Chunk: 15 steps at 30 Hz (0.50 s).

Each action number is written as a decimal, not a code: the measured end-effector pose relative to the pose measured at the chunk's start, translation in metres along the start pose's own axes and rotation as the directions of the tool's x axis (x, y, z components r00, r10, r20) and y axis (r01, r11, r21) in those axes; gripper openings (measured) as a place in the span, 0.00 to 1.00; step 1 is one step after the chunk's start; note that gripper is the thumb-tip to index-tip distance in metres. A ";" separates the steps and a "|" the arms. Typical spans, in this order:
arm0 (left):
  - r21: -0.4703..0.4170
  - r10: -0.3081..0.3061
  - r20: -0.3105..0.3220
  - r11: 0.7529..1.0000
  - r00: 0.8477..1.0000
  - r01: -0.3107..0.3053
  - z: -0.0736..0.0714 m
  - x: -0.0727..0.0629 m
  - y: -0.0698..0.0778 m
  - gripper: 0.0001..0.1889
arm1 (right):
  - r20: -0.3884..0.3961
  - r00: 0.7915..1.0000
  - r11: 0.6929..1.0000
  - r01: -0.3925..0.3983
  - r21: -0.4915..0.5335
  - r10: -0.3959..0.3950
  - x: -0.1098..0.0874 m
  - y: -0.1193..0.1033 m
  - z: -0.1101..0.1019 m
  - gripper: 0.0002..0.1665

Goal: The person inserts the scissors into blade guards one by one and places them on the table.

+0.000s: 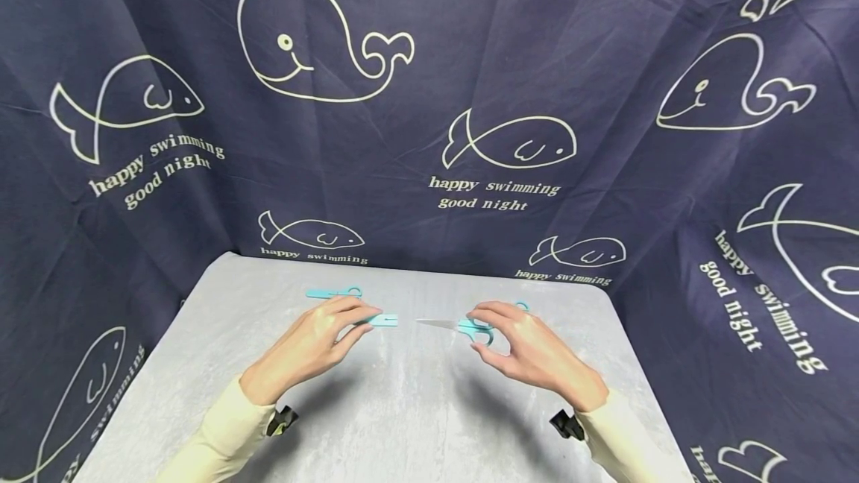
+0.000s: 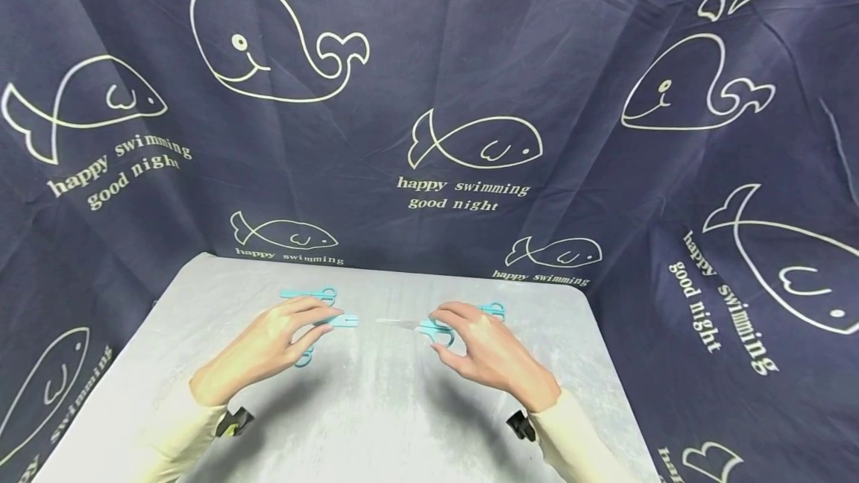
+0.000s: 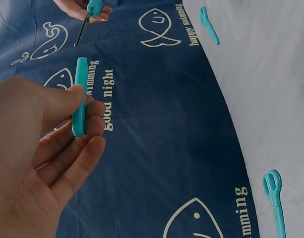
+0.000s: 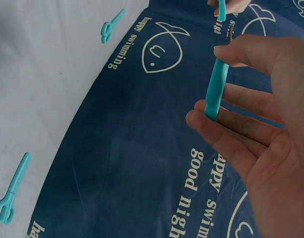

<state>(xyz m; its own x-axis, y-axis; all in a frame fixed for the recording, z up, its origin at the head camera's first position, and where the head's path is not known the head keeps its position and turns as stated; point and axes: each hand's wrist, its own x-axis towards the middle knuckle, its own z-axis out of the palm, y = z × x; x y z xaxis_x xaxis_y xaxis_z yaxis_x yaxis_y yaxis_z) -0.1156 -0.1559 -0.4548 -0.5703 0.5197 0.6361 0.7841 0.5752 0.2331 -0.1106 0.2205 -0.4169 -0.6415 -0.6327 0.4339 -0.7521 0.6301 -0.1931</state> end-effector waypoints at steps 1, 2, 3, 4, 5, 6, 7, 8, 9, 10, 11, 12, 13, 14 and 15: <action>-0.002 0.002 0.001 1.000 1.000 -0.002 0.000 0.000 0.001 0.16 | 0.000 1.000 1.000 0.007 0.000 -0.007 0.001 0.000 0.001 0.25; -0.006 0.005 0.003 1.000 1.000 -0.005 0.001 0.001 0.001 0.17 | 0.001 1.000 1.000 0.012 -0.001 -0.012 0.001 0.000 0.001 0.25; -0.009 0.008 0.005 1.000 1.000 -0.008 0.001 0.002 0.001 0.16 | 0.002 1.000 1.000 0.016 0.000 -0.016 0.001 0.000 0.002 0.25; -0.009 0.015 0.005 1.000 1.000 -0.015 0.002 0.002 0.002 0.16 | 0.004 1.000 1.000 0.019 -0.003 -0.019 0.002 0.000 0.002 0.25; -0.010 0.021 0.004 1.000 1.000 -0.021 0.002 0.003 0.002 0.16 | 0.007 1.000 1.000 0.022 -0.002 -0.022 0.002 0.000 0.003 0.24; -0.011 0.027 0.004 1.000 1.000 -0.027 0.003 0.004 0.002 0.16 | 0.009 1.000 1.000 0.026 -0.001 -0.026 0.003 0.000 0.003 0.24; -0.015 0.032 0.005 0.999 0.999 -0.032 0.003 0.004 0.002 0.16 | 0.011 1.000 1.000 0.029 0.000 -0.029 0.003 0.000 0.003 0.24; -0.017 0.037 0.004 0.999 0.999 -0.037 0.003 0.005 0.002 0.16 | 0.012 0.999 0.999 0.032 0.001 -0.032 0.004 0.000 0.004 0.24; -0.019 0.044 0.001 0.999 0.999 -0.044 0.003 0.005 0.003 0.16 | 0.012 0.999 0.999 0.035 0.003 -0.035 0.004 0.000 0.004 0.24; -0.020 0.046 0.000 0.999 0.999 -0.046 0.004 0.006 0.003 0.16 | 0.011 0.999 0.999 0.039 0.003 -0.039 0.005 0.000 0.004 0.24; -0.023 0.042 0.002 0.999 0.999 -0.042 0.004 0.006 0.003 0.16 | 0.010 0.999 0.999 0.044 0.005 -0.044 0.005 0.000 0.005 0.23; -0.026 0.041 0.003 0.999 0.999 -0.041 0.004 0.006 0.004 0.16 | 0.009 0.999 0.999 0.047 0.006 -0.047 0.006 0.000 0.005 0.23; -0.028 0.040 0.003 0.999 0.999 -0.040 0.004 0.007 0.004 0.16 | 0.008 0.999 0.999 0.049 0.006 -0.049 0.006 0.000 0.006 0.23; -0.031 0.041 0.003 0.999 0.999 -0.041 0.004 0.007 0.005 0.16 | 0.008 0.999 0.999 0.050 0.005 -0.050 0.007 0.000 0.006 0.23; -0.033 0.042 0.004 0.999 0.999 -0.042 0.004 0.007 0.005 0.16 | 0.008 0.999 0.999 0.051 0.005 -0.051 0.007 0.000 0.007 0.23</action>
<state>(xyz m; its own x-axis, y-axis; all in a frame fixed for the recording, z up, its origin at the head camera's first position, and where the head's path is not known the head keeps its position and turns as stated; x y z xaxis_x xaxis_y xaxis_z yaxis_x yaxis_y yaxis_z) -0.1168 -0.1468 -0.4518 -0.5380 0.5457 0.6425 0.8148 0.5319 0.2306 -0.1160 0.2127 -0.4202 -0.6035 -0.6678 0.4357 -0.7846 0.5947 -0.1751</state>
